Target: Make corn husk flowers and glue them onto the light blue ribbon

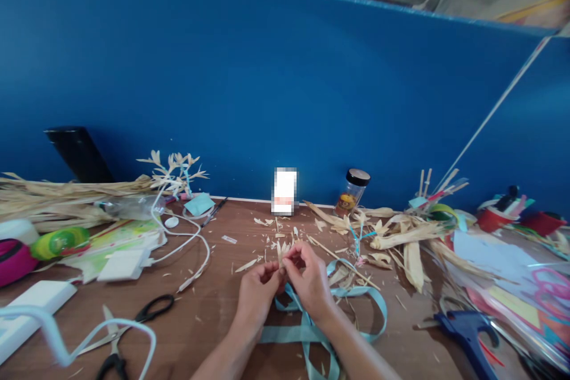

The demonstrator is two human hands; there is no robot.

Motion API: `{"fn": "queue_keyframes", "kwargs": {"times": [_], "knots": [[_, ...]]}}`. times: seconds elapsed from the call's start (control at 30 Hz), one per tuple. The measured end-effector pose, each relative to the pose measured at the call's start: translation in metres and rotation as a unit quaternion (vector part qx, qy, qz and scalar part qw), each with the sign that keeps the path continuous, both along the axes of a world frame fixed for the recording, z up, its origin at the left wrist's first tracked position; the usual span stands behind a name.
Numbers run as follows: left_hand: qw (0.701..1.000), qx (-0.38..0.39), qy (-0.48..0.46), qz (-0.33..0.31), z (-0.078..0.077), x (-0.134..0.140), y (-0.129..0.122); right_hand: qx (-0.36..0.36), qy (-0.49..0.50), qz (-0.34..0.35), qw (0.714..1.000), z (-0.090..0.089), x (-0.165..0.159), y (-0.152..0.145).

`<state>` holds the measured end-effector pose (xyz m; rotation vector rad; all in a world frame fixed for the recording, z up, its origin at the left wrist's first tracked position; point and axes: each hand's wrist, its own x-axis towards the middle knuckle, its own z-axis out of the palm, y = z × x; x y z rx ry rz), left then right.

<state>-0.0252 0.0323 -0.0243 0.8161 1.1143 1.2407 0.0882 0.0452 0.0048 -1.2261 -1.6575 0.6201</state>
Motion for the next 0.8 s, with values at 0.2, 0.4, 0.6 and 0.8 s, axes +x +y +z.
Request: {"fn": "queue_keyframes", "kwargs": {"times": [0.2,0.4,0.6,0.8], "knots": [[1.0,-0.002,0.006,0.01,0.0011,0.0006,-0.0006,0.005,0.0,-0.003,1.0,0.0005,-0.0013,-0.0006],[1.0,-0.002,0.018,0.011,0.0049,0.0018,-0.0014,0.009,0.006,-0.006,1.0,0.0001,-0.0014,0.0001],[0.999,0.017,0.022,0.021,0.0005,-0.0005,0.0002,0.006,0.022,-0.006,1.0,0.0018,-0.0027,-0.0018],[0.999,0.015,0.012,0.041,-0.003,-0.0029,0.0026,0.046,0.039,-0.055,0.997,0.0002,-0.0021,-0.0014]]}}
